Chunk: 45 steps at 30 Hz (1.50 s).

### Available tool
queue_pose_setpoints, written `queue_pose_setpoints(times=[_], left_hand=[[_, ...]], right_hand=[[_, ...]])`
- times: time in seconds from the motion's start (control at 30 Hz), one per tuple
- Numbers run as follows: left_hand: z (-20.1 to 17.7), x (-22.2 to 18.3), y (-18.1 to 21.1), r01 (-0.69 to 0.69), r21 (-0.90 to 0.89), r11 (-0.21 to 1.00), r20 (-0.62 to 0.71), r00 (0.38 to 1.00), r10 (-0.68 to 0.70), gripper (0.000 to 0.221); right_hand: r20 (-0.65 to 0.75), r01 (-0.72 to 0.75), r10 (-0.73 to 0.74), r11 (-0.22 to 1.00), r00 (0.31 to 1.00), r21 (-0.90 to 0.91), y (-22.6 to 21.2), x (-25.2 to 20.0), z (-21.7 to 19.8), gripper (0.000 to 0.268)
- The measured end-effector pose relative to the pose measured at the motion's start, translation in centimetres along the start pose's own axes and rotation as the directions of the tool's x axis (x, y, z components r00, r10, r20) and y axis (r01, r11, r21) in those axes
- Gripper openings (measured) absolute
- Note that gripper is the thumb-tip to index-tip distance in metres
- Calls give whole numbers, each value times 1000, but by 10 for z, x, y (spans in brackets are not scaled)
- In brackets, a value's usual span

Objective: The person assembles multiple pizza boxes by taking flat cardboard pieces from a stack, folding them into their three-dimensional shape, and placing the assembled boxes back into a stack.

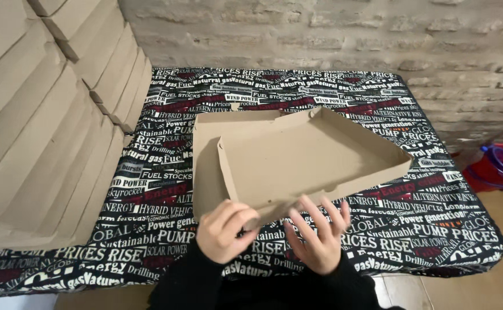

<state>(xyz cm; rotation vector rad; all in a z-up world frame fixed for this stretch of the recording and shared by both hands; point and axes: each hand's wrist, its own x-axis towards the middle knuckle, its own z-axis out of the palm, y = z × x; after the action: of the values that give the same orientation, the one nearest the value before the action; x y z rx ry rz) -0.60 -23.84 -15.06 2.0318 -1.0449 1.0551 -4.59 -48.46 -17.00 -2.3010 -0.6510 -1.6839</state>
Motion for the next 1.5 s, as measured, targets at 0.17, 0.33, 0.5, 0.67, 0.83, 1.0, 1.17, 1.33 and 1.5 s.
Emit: queue_pose_setpoints(times=[0.17,0.33,0.5,0.67,0.83,1.0,1.17,1.33,1.5], left_hand=[[-6,5,15,146,-123,982,109,985,-133,46],[-13,-3,17,214,-169,962,109,974,-197,35],[-15,-4,23,299,-106,948,210,939,-273,30],[-14,-5,35,356,-243,902,131,934,-333,27],[-14,-14,44,203,-409,889,-60,967,-248,21],[-18,-18,24,42,-184,982,28,999,-37,33],[-27,-51,-27,143,118,983,126,979,-158,52],[-40,-86,-73,101,241,965,-49,995,-92,33],[-53,-78,-60,74,165,983,-149,988,-49,15]], right_hand=[[168,55,-71,993,983,104,7,38,5,21],[196,31,-67,984,978,178,5,28,-1,27],[188,17,-61,974,980,224,-3,29,0,25],[215,-47,-17,956,976,289,-6,26,-5,25],[154,-219,186,947,970,233,-7,6,-16,32],[62,-56,36,936,997,348,40,-32,-42,17],[314,-388,239,691,919,610,114,-107,-75,33],[14,-203,318,571,948,795,96,-25,-67,16],[107,-127,69,568,992,813,133,-36,-32,18]])
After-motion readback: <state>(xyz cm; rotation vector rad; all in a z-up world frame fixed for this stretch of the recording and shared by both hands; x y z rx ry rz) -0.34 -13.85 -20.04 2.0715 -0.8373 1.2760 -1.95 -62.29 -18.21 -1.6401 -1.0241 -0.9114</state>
